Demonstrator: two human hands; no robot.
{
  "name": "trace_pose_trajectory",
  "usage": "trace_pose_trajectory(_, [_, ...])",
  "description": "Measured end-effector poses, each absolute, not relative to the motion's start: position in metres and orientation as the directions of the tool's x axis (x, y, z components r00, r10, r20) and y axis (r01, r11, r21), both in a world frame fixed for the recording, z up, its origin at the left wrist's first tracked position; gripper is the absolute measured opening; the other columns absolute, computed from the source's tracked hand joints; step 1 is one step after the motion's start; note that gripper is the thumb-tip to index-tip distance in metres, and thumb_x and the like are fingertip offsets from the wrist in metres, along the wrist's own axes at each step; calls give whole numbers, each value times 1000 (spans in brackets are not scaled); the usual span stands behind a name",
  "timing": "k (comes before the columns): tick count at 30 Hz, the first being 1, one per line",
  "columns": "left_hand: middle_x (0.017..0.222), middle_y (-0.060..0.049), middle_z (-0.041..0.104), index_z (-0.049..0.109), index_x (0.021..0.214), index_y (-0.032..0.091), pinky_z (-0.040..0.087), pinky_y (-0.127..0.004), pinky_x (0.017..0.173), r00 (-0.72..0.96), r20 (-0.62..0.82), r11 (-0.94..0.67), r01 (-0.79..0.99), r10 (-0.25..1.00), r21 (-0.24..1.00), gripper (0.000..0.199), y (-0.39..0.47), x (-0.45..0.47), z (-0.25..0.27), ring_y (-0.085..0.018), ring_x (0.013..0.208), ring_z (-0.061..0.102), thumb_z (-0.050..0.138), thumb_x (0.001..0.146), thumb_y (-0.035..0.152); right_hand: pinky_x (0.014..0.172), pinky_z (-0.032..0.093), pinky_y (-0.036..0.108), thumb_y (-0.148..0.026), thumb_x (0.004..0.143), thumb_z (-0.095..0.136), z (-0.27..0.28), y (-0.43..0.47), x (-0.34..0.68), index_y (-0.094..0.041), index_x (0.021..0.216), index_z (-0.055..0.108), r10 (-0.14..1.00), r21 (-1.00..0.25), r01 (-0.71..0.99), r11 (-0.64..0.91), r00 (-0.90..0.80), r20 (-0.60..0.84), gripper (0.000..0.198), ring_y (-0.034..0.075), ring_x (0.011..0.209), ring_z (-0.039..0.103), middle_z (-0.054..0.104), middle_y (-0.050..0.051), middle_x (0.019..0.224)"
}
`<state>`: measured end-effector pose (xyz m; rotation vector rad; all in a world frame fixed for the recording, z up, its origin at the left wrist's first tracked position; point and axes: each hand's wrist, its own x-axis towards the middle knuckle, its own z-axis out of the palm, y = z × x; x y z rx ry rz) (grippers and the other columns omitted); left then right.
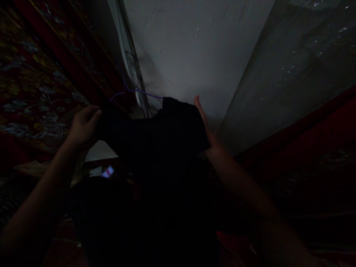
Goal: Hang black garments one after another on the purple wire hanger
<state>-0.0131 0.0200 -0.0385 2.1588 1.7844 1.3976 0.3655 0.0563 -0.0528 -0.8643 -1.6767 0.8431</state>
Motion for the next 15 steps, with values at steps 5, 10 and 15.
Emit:
trace_pose_trajectory(5, [101,-4,73,70,109,17,50,-31,88,-20,679,-408,786,734,465,33,11,3,-25,-20,96,67,52,98,42,76,57,31,-45,86,67,-24,43,385,-19,104,72,851,-890,-75,450,-267,453,33,19,81,70,75,6,92])
trace_pose_trajectory(10, [101,-2,75,74,106,22,49,-27,87,-39,746,-486,736,664,471,26,18,15,-8,-19,97,68,58,94,39,60,52,25,-32,73,82,-2,45,381,-22,131,61,811,-889,-75,451,-382,443,62,15,69,69,76,2,91])
trace_pose_trajectory(15, [96,0,73,74,113,17,47,-25,84,-13,773,-509,745,635,431,27,30,11,1,-15,88,64,60,94,30,66,56,27,-21,75,78,7,56,360,-21,132,61,786,-881,-308,358,-409,463,59,15,68,72,76,-3,82])
